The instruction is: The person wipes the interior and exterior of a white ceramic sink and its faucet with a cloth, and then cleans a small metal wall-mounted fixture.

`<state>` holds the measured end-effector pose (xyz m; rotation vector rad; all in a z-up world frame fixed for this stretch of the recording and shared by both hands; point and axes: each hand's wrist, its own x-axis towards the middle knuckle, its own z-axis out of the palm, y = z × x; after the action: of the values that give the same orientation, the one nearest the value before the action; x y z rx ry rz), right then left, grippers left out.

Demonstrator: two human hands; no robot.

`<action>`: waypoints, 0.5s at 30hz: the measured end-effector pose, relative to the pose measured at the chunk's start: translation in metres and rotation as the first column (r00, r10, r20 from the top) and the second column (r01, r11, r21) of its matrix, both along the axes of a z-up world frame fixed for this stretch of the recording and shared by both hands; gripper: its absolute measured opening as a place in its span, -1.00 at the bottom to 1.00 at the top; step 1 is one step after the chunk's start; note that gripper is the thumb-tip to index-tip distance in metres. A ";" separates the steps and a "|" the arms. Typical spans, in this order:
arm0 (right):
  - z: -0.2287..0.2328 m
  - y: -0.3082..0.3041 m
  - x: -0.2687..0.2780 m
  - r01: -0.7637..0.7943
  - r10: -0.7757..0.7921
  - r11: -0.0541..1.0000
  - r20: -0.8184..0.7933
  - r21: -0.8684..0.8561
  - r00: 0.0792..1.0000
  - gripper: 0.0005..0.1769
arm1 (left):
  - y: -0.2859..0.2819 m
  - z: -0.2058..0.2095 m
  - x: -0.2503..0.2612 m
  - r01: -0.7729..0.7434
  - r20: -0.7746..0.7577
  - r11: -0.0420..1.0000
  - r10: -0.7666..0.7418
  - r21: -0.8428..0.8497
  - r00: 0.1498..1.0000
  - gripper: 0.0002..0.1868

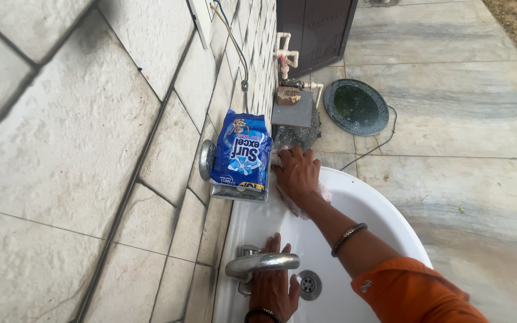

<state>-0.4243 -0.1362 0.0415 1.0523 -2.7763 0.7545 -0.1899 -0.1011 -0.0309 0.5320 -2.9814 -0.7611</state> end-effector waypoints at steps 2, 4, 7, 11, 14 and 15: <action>-0.010 -0.006 0.014 -0.173 0.173 0.985 -0.101 0.007 0.980 -0.67 | 0.003 -0.003 0.006 -0.012 0.020 1.000 0.012 0.018 1.000 -0.31; -0.016 -0.007 0.022 -0.338 0.335 0.941 -0.207 0.020 0.919 -0.69 | 0.008 -0.004 0.006 -0.032 -0.087 0.999 0.029 -0.027 0.996 -0.30; -0.013 -0.008 0.013 -0.538 0.532 0.842 -0.202 0.029 0.822 -0.78 | 0.002 -0.002 0.003 0.025 -0.038 1.000 -0.025 0.001 0.999 -0.31; -0.020 -0.026 0.033 -0.343 0.335 0.938 -0.124 -0.051 0.934 -0.60 | 0.008 -0.005 0.005 -0.036 -0.031 0.998 0.038 0.054 0.999 -0.29; -0.023 -0.007 0.045 -0.461 0.399 0.878 -0.336 -0.129 0.853 -0.60 | 0.006 -0.001 0.005 -0.036 -0.025 0.999 0.037 0.031 0.999 -0.30; -0.021 0.007 0.043 -0.615 0.500 0.776 -0.457 -0.142 0.736 -0.56 | 0.006 0.000 0.005 -0.029 -0.015 0.999 0.029 0.021 0.999 -0.30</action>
<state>-0.3815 -0.1287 0.0202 1.7791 -1.9268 0.8391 -0.1851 -0.0952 -0.0312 0.5670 -2.9482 -0.7915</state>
